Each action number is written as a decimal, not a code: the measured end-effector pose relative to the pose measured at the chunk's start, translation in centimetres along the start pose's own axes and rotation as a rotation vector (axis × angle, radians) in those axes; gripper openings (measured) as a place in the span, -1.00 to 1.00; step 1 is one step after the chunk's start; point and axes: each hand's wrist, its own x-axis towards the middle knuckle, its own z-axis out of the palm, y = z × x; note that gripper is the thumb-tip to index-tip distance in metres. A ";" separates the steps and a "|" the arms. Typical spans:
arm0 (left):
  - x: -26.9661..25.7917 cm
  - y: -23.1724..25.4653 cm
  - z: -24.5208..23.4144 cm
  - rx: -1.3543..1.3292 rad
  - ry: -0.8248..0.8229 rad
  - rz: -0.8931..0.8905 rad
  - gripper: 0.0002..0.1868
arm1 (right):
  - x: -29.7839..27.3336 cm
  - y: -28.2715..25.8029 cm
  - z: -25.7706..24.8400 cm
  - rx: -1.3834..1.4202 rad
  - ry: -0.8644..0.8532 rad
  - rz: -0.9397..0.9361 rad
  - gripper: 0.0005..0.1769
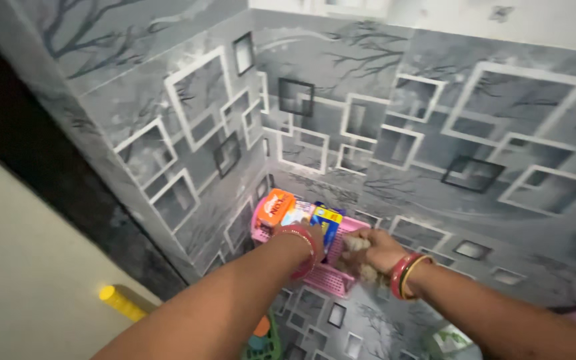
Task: The person organizes various household items into a pink plastic basket. They place a bar of soap, a box of detergent, a blue box, a bottle of liquid, and a small jar into the basket one by one.
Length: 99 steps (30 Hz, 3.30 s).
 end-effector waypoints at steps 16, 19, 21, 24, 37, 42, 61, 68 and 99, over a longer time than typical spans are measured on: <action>4.7 31.3 10.6 -0.525 0.215 0.478 -0.53 | -17.4 13.3 -27.1 -0.362 0.312 0.125 -0.72; 6.2 36.9 15.2 -0.627 0.119 0.429 -0.55 | -17.7 21.0 -30.0 -0.231 0.257 0.182 -0.68; 6.8 39.3 17.5 -0.696 -0.002 0.347 -0.57 | -17.4 25.0 -30.9 -0.389 0.226 0.110 -0.67; 7.5 41.7 20.4 -0.767 -0.100 0.242 -0.60 | -17.7 28.1 -31.3 -0.429 0.229 0.104 -0.64; 12.4 44.8 28.5 -1.020 -0.102 -0.243 -0.31 | -18.9 35.8 -33.9 -0.141 0.326 0.165 -0.51; 10.1 44.4 26.7 -1.054 -0.063 -0.289 -0.31 | -18.7 33.9 -33.0 -0.250 0.301 0.179 -0.55; 3.5 36.6 12.2 -1.728 0.368 -0.157 -0.44 | -20.8 9.9 -18.6 -0.653 0.631 -0.728 -0.68; -2.3 31.9 10.2 -1.748 0.359 0.109 -0.31 | -18.1 6.0 -18.6 -0.730 0.713 -0.588 -0.60; -0.3 4.0 9.7 -1.541 0.738 0.324 -0.56 | -4.4 -4.6 0.9 0.357 0.370 0.034 -0.40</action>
